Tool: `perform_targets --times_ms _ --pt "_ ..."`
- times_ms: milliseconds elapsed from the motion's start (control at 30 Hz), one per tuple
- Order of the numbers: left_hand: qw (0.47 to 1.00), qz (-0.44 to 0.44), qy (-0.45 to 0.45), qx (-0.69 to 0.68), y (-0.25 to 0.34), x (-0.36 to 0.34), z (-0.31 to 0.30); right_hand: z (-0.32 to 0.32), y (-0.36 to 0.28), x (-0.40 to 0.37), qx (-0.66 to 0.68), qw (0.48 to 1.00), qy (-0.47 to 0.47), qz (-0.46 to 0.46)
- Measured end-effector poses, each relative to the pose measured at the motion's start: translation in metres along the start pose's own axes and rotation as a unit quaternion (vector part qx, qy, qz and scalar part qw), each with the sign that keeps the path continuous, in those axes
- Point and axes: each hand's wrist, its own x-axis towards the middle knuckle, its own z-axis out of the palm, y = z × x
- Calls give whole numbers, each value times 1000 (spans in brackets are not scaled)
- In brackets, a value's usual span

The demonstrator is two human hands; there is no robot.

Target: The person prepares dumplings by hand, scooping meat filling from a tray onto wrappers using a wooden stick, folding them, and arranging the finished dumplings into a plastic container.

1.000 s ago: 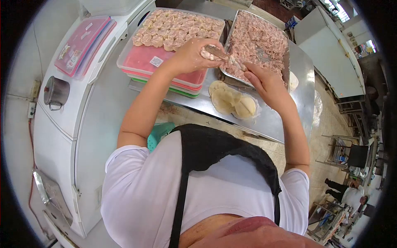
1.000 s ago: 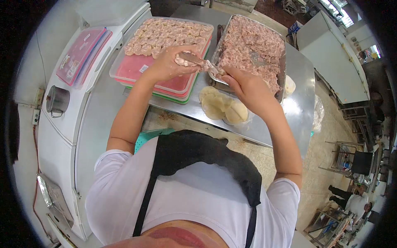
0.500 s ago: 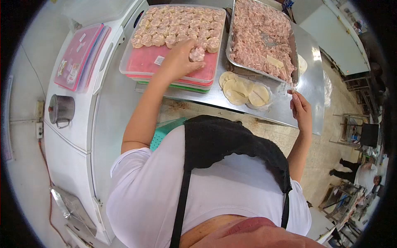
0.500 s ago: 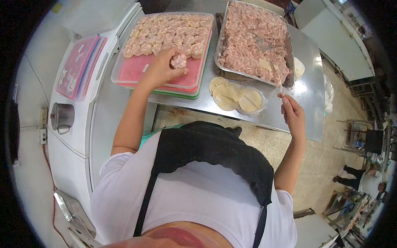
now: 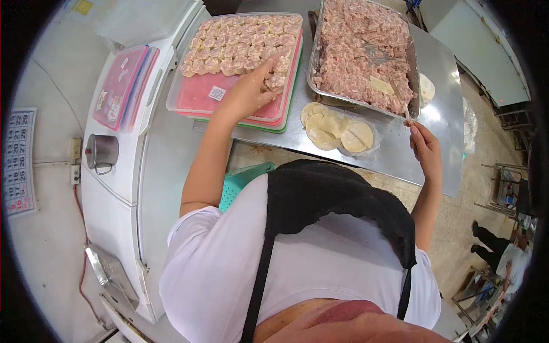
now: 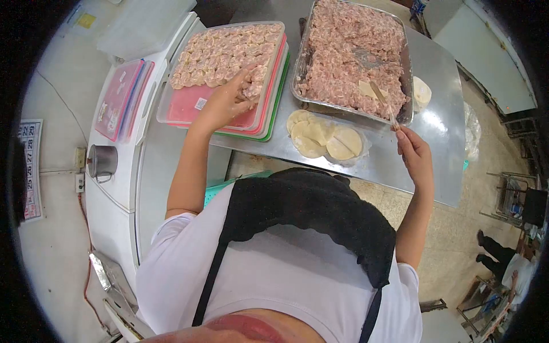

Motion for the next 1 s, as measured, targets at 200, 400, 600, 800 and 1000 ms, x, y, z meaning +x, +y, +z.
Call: perform_targets --times_ms 200,400,600,800,1000 --pt "992 -11 44 119 30 5 10 1 -3 15 -9 1000 -13 -13" --pt "997 -31 11 69 13 -4 -6 20 -5 14 -8 999 -26 -24" --pt "1000 5 -4 17 -19 -1 -15 34 -8 0 8 1000 -12 -14" --pt "999 32 0 -26 -48 5 -18 46 -5 -11 33 999 7 -6" --pt "995 96 35 12 -25 2 -13 17 -2 0 41 994 103 0"
